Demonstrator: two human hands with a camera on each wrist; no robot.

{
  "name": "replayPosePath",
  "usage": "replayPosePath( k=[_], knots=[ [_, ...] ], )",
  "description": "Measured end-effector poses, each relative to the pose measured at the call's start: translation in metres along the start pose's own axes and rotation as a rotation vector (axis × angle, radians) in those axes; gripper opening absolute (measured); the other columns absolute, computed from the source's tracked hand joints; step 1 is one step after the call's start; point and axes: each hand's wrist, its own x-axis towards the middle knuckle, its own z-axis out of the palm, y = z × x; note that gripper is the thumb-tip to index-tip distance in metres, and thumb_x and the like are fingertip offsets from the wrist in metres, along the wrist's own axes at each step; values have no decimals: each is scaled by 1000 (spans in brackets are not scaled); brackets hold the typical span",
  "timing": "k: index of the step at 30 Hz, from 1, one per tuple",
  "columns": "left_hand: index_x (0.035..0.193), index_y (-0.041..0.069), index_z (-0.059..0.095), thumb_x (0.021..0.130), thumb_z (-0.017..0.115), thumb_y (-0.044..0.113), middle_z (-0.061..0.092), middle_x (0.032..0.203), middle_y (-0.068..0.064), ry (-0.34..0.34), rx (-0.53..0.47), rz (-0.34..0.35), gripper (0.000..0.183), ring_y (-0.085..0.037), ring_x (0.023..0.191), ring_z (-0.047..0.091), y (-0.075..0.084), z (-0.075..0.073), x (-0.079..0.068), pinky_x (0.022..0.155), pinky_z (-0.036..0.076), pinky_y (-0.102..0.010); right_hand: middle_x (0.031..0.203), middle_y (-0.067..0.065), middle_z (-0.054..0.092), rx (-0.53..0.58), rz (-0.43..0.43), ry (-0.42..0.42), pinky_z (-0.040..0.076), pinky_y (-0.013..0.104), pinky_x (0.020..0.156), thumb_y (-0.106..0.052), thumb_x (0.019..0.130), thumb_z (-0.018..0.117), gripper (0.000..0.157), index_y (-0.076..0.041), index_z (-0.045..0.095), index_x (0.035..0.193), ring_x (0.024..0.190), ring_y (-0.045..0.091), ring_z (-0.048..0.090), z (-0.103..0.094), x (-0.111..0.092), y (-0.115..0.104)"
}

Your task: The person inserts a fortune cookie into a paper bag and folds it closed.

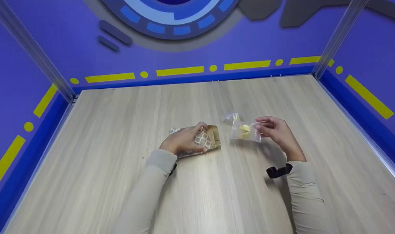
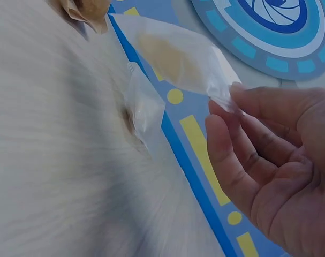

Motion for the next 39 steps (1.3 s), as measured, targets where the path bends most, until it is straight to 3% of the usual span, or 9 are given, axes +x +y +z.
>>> replayPosePath(
  k=[7, 17, 24, 39],
  knots=[
    [137, 34, 33, 75, 76, 50, 56, 133, -5, 10, -3, 5, 78, -25, 114, 57, 0, 0, 0, 96, 47, -43, 89, -12, 68, -12, 8, 33, 56, 21, 70, -9, 92, 64, 41, 12, 53, 125, 75, 3, 65, 5, 4, -2],
    [136, 31, 34, 73, 78, 49, 58, 131, -7, 13, -10, 42, 79, -23, 105, 60, -2, 0, 2, 90, 50, -42, 92, -4, 70, -3, -23, 19, 55, 20, 70, -4, 92, 61, 37, 12, 53, 125, 74, 3, 65, 17, 13, -9],
    [136, 32, 32, 74, 77, 51, 58, 131, -8, 7, 10, 38, 79, -26, 110, 60, -3, 1, 3, 94, 49, -43, 105, 16, 69, -50, -33, -3, 53, 18, 71, -3, 93, 59, 35, 9, 55, 125, 74, 2, 63, 24, 21, -13],
    [138, 30, 31, 74, 77, 51, 54, 138, -8, -1, -6, 38, 82, -29, 119, 56, -3, 0, 2, 98, 46, -45, 111, 24, 66, -29, 8, -23, 54, 21, 70, -1, 92, 59, 35, 9, 52, 125, 80, 2, 64, 41, 35, -5]
  ],
)
